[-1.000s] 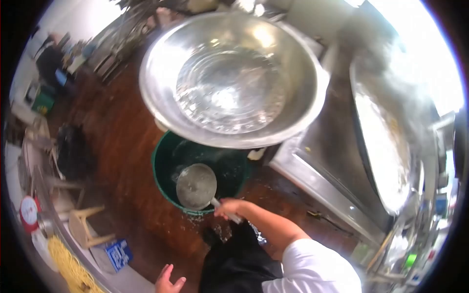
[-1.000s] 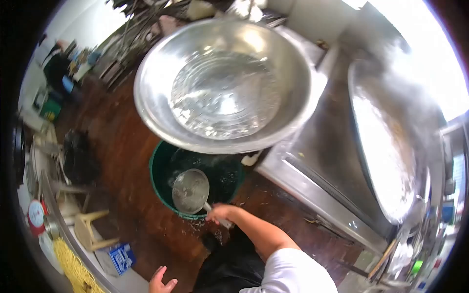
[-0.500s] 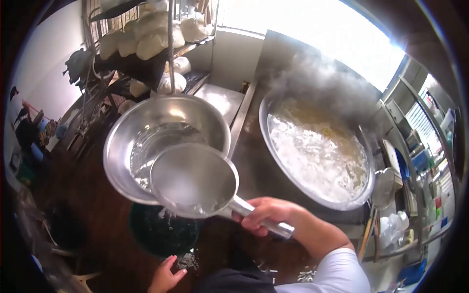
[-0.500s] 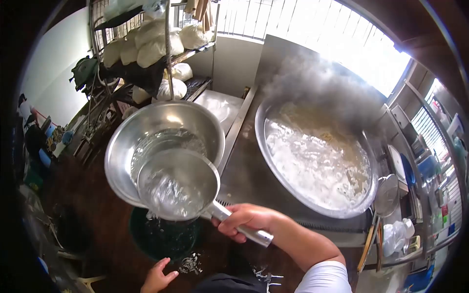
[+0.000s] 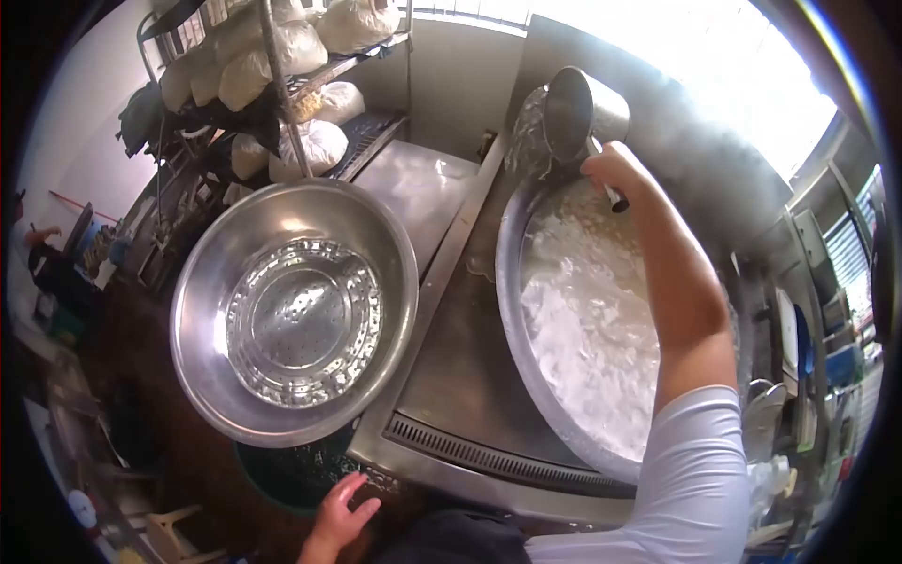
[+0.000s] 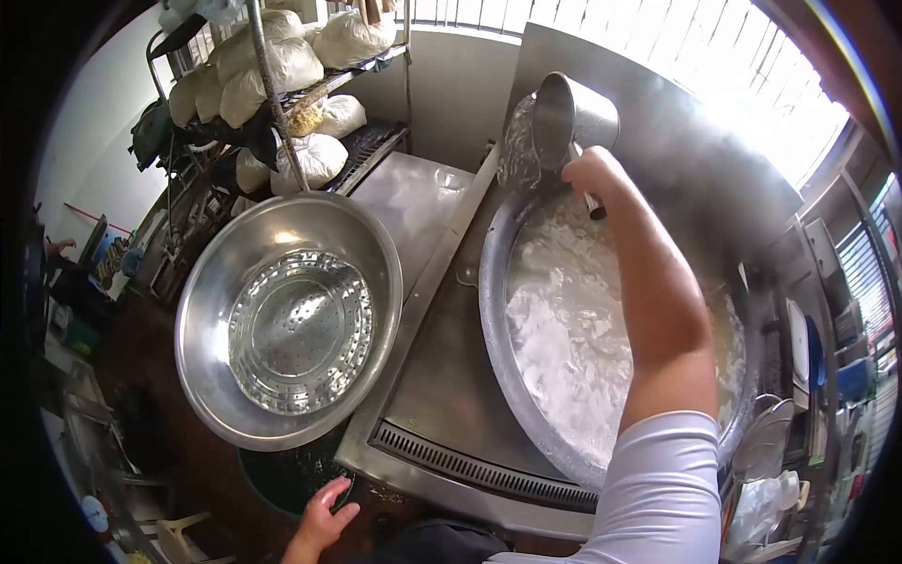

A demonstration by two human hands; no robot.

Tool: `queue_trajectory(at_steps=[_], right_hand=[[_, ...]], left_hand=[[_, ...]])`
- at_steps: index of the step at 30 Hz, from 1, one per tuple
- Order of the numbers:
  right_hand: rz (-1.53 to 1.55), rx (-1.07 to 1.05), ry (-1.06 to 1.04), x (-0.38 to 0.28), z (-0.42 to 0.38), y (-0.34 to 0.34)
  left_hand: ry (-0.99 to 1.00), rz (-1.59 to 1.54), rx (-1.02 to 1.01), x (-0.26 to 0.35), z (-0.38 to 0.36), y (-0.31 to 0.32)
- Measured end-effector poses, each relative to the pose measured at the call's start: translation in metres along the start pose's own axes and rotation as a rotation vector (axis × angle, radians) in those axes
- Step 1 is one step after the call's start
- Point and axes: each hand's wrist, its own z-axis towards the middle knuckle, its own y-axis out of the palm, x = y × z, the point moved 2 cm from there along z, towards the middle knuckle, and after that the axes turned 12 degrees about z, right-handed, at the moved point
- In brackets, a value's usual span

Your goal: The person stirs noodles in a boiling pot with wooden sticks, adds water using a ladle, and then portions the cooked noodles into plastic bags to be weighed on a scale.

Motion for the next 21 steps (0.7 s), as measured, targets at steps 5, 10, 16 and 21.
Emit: queue_trajectory(at_steps=[5, 10, 16, 21], right_hand=[[0.288, 0.036, 0.112, 0.023, 0.006, -0.009], [0.404, -0.17, 0.145, 0.011, -0.067, -0.003], [0.474, -0.237, 0.234, -0.026, -0.18, 0.04], [0.628, -0.303, 0.298, -0.029, -0.247, 0.091]], left_hand=[[0.066, -0.36, -0.21, 0.069, 0.111, -0.012], [-0.045, -0.812, -0.256, 0.17, 0.267, -0.009], [-0.324, -1.226, -0.239, 0.219, 0.426, 0.063], [-0.09, -1.503, -0.453, 0.243, 0.377, 0.056]])
